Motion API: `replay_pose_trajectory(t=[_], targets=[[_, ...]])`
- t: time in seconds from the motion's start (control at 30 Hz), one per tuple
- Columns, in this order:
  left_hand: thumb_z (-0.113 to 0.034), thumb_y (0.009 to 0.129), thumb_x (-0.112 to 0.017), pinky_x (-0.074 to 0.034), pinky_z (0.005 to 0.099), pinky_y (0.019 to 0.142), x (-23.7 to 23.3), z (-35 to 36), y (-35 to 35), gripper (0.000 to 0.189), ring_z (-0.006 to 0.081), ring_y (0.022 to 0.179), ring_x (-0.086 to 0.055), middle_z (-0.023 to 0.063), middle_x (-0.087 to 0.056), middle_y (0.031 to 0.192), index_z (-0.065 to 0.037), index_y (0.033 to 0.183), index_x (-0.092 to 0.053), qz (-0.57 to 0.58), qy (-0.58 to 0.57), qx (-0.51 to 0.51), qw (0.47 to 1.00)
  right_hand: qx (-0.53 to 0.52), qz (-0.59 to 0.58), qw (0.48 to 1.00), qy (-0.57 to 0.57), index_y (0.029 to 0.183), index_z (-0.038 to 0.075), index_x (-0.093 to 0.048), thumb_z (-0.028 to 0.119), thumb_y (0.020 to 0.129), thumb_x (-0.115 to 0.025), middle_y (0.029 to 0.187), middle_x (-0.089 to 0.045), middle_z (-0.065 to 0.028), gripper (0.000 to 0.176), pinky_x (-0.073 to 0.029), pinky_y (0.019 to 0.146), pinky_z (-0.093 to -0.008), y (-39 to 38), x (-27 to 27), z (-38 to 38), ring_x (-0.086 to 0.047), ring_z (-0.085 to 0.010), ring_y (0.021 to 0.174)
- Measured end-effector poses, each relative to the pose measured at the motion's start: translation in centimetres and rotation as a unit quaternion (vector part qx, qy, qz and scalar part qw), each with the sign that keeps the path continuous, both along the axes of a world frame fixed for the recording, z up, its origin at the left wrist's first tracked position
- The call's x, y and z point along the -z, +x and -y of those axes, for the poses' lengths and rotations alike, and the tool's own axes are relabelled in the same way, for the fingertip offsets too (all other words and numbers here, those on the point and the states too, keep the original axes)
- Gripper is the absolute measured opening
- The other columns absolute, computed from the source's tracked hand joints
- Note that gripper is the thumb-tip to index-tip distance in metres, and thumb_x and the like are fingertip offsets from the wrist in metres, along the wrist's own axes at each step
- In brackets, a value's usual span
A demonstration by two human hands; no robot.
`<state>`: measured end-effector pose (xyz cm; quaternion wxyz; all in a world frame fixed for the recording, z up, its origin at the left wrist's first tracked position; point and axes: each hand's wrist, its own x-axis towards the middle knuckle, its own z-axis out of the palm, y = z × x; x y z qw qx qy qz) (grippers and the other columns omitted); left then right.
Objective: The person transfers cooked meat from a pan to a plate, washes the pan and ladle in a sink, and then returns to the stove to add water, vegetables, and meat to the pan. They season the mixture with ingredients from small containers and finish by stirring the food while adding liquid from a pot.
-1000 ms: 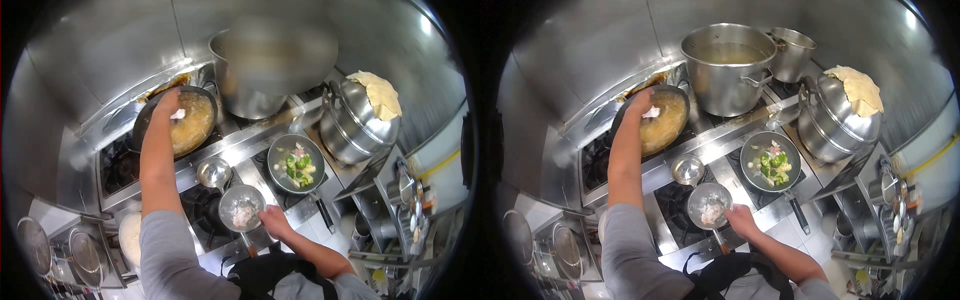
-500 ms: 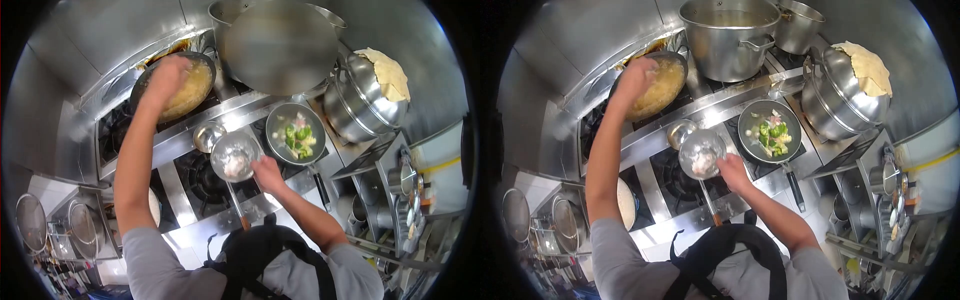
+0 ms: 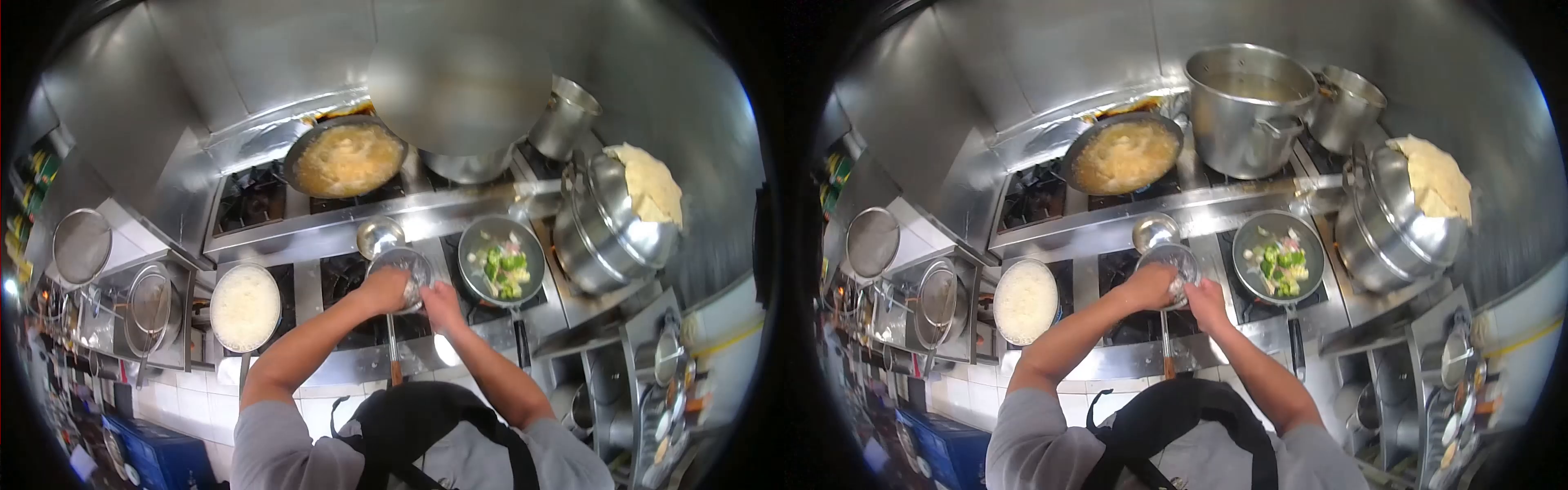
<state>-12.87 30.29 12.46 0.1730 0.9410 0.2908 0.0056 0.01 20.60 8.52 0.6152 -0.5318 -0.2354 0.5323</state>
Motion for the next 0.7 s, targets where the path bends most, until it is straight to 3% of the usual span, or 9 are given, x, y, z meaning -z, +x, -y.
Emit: replay_pose_trajectory(t=[0.03, 0.17, 0.23, 0.37, 0.43, 0.5, 0.57, 0.63, 0.7], targets=[[-0.02, 0.074, -0.067, -0.05, 0.0463, 0.084, 0.4, -0.6, -0.4, 0.036, 0.0402, 0.094, -0.062, 0.0252, -0.065, 0.098, 0.001, 0.102, -0.061, 0.012, -0.009, 0.009, 1.0, 0.014, -0.058, 0.998, -0.01, 0.084, 0.002, -0.056, 0.006, 0.085, -0.056, 0.078, -0.061, -0.0058, 0.004, -0.052, 0.052, -0.0301, -0.1, -0.3, 0.0, -0.061, -0.0155, 0.064], [-0.018, 0.075, -0.066, -0.049, 0.047, 0.084, -1.2, -2.6, -1.5, 0.032, 0.0406, 0.096, -0.062, 0.0244, -0.065, 0.1, -0.001, 0.102, -0.061, 0.073, -0.05, 0.02, 0.996, -0.008, -0.034, 0.999, -0.024, 0.091, 0.0, -0.056, 0.005, 0.087, -0.053, 0.085, -0.063, -0.0092, 0.007, -0.055, 0.055, -0.031, 0.3, -0.1, -0.4, -0.064, -0.0183, 0.068], [-0.018, 0.076, -0.065, -0.049, 0.0472, 0.083, -3.6, -4.4, -2.1, 0.03, 0.0413, 0.096, -0.062, 0.0235, -0.065, 0.099, -0.003, 0.101, -0.061, 0.09, -0.079, -0.049, 0.992, -0.031, -0.044, 0.999, -0.007, 0.091, -0.002, -0.056, 0.004, 0.087, -0.052, 0.085, -0.063, -0.012, 0.009, -0.056, 0.057, -0.0317, 0.4, 0.5, -0.9, -0.065, -0.02, 0.071], [-0.02, 0.08, -0.062, -0.049, 0.0482, 0.083, -7.2, -12.5, -4.5, 0.029, 0.0432, 0.093, -0.062, 0.0256, -0.065, 0.097, -0.003, 0.104, -0.059, 0.145, 0.038, -0.149, 0.977, 0.006, -0.023, 0.999, -0.027, 0.089, -0.004, -0.056, 0.003, 0.087, -0.051, 0.085, -0.063, -0.0139, 0.009, -0.057, 0.058, -0.0329, -0.2, -0.9, -0.4, -0.066, -0.0216, 0.072], [-0.02, 0.081, -0.06, -0.049, 0.0485, 0.084, -8.2, -17.5, -5.8, 0.029, 0.0438, 0.094, -0.061, 0.0261, -0.064, 0.1, -0.003, 0.104, -0.058, 0.168, 0.016, -0.222, 0.96, 0.01, -0.004, 0.999, -0.031, 0.088, -0.005, -0.056, 0.004, 0.087, -0.051, 0.086, -0.064, -0.014, 0.01, -0.058, 0.06, -0.0345, 0.0, -0.4, 0.2, -0.066, -0.0223, 0.072], [-0.02, 0.082, -0.06, -0.05, 0.0472, 0.085, -7.4, -22.8, -6.7, 0.03, 0.0434, 0.094, -0.062, 0.0269, -0.064, 0.101, -0.003, 0.107, -0.061, 0.131, 0.103, -0.244, 0.955, 0.038, 0.001, 0.998, -0.042, 0.088, -0.005, -0.057, 0.004, 0.087, -0.051, 0.085, -0.064, -0.0134, 0.011, -0.058, 0.061, -0.0358, 0.1, 1.6, 0.9, -0.066, -0.022, 0.072], [-0.02, 0.083, -0.059, -0.049, 0.0462, 0.088, -7.5, -25.9, -7.1, 0.03, 0.0418, 0.099, -0.061, 0.0258, -0.064, 0.104, -0.004, 0.109, -0.063, 0.075, 0.108, -0.261, 0.956, 0.044, 0.024, 0.997, -0.065, 0.089, -0.004, -0.058, 0.004, 0.087, -0.051, 0.085, -0.064, -0.0125, 0.011, -0.058, 0.062, -0.0358, 0.2, 3.4, 1.8, -0.066, -0.0212, 0.073], [-0.02, 0.084, -0.059, -0.049, 0.0451, 0.09, -6.6, -28.2, -7.2, 0.031, 0.0402, 0.103, -0.061, 0.0247, -0.065, 0.108, -0.005, 0.11, -0.065, 0.019, 0.114, -0.275, 0.955, 0.075, 0.01, 0.993, -0.09, 0.093, -0.005, -0.06, 0.005, 0.087, -0.052, 0.086, -0.064, -0.0115, 0.014, -0.057, 0.063, -0.0353, -0.9, 1.7, 3.4, -0.066, -0.0204, 0.073], [-0.022, 0.085, -0.059, -0.046, 0.0443, 0.096, -6.5, -28.9, -7.0, 0.033, 0.0371, 0.116, -0.056, 0.0207, -0.063, 0.118, -0.006, 0.113, -0.067, -0.011, 0.104, -0.383, 0.918, 0.085, 0.056, 0.988, -0.113, 0.095, -0.007, -0.061, 0.008, 0.087, -0.053, 0.085, -0.066, -0.0133, 0.019, -0.058, 0.063, -0.0339, -1.6, 1.0, 4.6, -0.066, -0.0195, 0.073]])
